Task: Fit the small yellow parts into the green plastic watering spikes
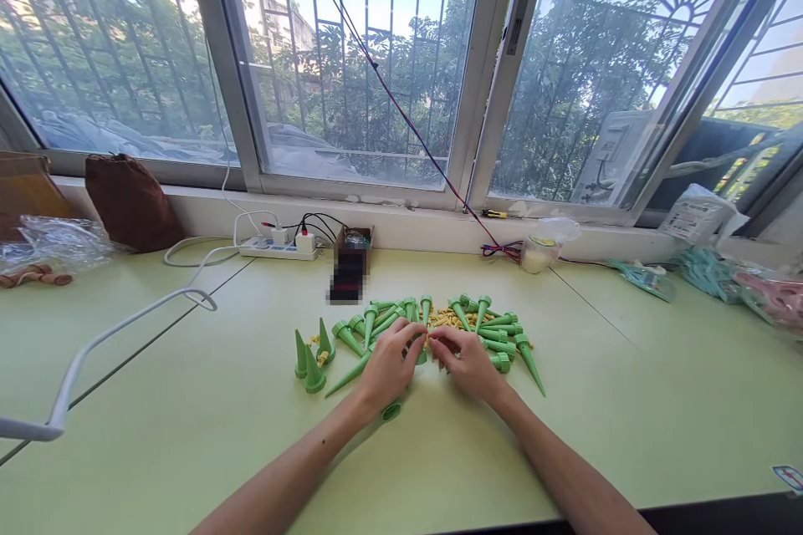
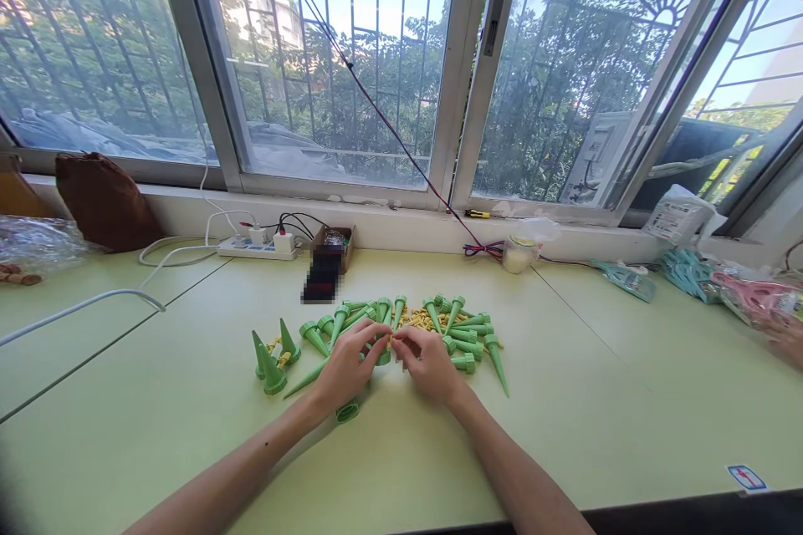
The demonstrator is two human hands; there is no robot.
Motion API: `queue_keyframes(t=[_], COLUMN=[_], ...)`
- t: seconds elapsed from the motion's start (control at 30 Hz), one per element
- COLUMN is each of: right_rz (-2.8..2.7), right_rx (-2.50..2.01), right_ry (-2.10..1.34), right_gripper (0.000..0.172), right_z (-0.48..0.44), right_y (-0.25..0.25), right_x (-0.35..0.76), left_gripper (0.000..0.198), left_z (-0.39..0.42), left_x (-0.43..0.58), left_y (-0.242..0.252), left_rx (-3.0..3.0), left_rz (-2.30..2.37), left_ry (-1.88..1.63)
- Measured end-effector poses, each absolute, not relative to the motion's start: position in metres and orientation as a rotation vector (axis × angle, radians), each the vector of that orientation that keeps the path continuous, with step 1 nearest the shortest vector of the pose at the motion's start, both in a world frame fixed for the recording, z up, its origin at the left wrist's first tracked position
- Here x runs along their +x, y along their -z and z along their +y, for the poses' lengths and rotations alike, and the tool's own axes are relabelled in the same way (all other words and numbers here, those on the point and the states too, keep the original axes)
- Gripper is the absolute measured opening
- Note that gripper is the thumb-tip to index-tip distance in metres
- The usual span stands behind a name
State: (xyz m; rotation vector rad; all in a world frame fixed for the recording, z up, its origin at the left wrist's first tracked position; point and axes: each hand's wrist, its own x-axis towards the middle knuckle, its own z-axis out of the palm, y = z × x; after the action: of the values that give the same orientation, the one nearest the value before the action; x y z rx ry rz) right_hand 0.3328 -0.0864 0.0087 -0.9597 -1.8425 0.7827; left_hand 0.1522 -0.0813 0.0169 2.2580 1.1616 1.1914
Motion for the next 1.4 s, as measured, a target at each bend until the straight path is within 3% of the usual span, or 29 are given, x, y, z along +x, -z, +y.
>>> queue_keyframes(t=[0.4, 1.03, 1.4], right_rz=[-1.849, -1.888, -1.94], right_rx=[-0.973, -1.005, -0.991], right_ry=[-0.773, -0.747, -0.688], right_gripper=[0.017, 0.026, 0.023], right_z=[-0.086, -0.0856, -0.0866], right_y=[-0.0085, -0.0087, -0.0091], right_x=[0.333, 0.3335, 0.3335], left_gripper=[0.02, 0.018, 0.019], left_z=[-0.0806, -0.0811, -0.0817], left_x=[0.1514, 0.152, 0.153], left_y=[-0.0154, -0.0141, -0.016], left_rx=[2.253, 2.257, 2.265], left_rz=[1.154, 1.151, 1.155], left_ry=[-1.195, -1.198, -1.182])
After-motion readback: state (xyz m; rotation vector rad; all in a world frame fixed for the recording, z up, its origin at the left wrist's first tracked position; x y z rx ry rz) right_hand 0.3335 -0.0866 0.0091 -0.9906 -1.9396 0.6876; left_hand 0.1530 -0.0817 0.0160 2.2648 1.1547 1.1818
